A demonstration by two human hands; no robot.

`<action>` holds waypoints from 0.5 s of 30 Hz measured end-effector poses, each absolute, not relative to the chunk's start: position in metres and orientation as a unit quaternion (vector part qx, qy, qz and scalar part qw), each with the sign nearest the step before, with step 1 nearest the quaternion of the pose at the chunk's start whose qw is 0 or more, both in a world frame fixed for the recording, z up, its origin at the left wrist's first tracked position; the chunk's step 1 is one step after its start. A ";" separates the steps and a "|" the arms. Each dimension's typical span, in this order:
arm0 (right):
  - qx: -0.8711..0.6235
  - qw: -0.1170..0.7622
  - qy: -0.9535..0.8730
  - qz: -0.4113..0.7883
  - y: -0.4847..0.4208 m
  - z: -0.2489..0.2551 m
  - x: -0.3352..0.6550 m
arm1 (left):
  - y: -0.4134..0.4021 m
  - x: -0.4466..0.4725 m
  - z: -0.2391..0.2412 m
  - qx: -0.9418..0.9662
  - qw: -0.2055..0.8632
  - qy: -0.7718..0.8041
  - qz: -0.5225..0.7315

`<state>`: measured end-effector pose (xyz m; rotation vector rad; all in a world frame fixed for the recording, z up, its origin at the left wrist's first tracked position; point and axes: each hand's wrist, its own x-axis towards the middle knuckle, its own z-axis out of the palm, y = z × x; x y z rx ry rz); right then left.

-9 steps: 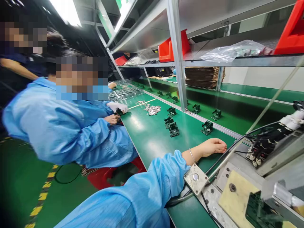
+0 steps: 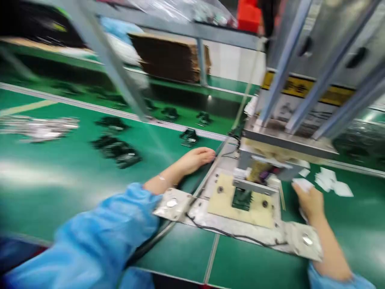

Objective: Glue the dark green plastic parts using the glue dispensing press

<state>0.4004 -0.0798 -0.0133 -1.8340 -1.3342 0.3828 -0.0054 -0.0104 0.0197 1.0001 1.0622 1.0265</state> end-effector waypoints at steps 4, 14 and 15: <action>-0.731 0.435 -0.496 0.172 -0.087 -0.016 0.422 | 0.007 -0.013 0.004 0.445 0.625 0.458 0.448; -0.715 0.479 -0.464 0.210 -0.085 -0.020 0.413 | 0.005 -0.012 0.009 0.438 0.623 0.464 0.452; -0.715 0.471 -0.476 0.200 -0.087 -0.019 0.416 | 0.004 -0.012 0.011 0.437 0.627 0.460 0.452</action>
